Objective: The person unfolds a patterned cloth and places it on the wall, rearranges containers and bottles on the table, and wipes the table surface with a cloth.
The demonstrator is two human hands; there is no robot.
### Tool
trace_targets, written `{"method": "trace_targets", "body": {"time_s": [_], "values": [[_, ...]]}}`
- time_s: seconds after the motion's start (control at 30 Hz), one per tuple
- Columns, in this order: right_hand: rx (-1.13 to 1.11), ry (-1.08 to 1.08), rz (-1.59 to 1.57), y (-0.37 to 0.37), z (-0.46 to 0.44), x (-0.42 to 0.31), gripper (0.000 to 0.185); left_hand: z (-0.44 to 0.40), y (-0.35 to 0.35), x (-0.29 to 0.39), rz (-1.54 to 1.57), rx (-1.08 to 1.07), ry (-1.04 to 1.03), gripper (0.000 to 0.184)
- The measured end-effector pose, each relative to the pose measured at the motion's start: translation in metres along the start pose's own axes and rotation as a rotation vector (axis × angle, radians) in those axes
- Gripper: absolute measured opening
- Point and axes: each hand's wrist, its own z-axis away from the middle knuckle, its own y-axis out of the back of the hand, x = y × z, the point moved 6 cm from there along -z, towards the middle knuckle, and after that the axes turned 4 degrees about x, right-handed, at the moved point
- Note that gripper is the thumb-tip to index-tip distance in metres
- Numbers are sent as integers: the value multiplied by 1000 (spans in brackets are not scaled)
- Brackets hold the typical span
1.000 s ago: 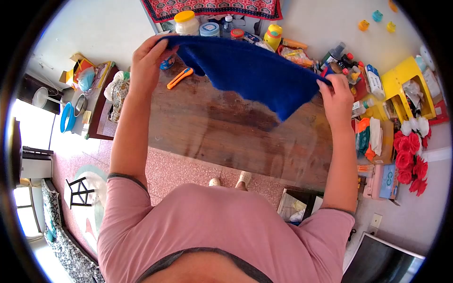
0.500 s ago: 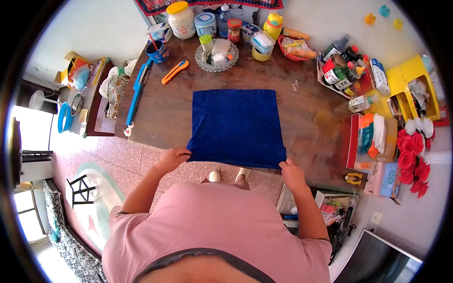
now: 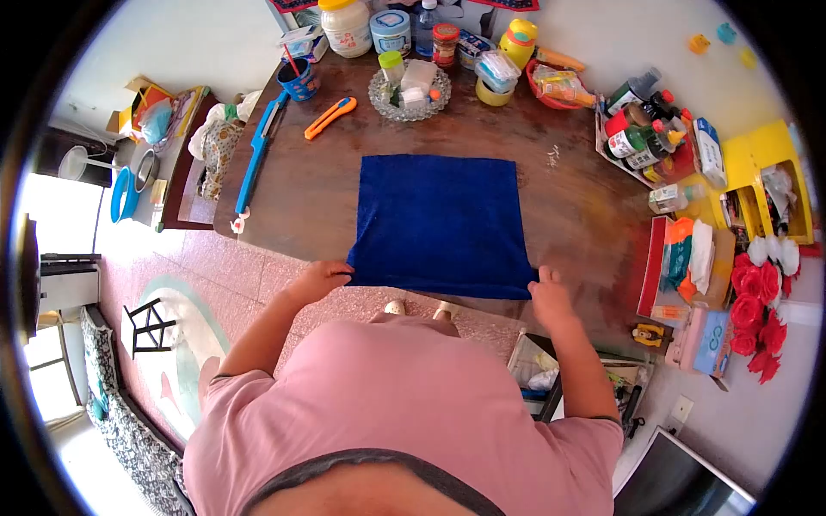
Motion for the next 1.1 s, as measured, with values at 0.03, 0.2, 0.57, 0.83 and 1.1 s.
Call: {"method": "trace_targets", "body": {"time_s": [0.03,0.2,0.57,0.83,1.1], "values": [[-37,7,-61,1,0,1,14,-1,1,2,12,13,-30,24],[-210,-89,-386,-6,-4,13,19,-1,1,2,16,7,10,24],[316,-309,-434,5,-69,11,24,-58,12,36,-244,322,210,26],[429,-240,-373,-36,-122,8,19,-112,7,15,-256,416,125,21],[337,-914,-1736,-51,-82,113,9,-102,13,-19,718,276,321,6]]}}
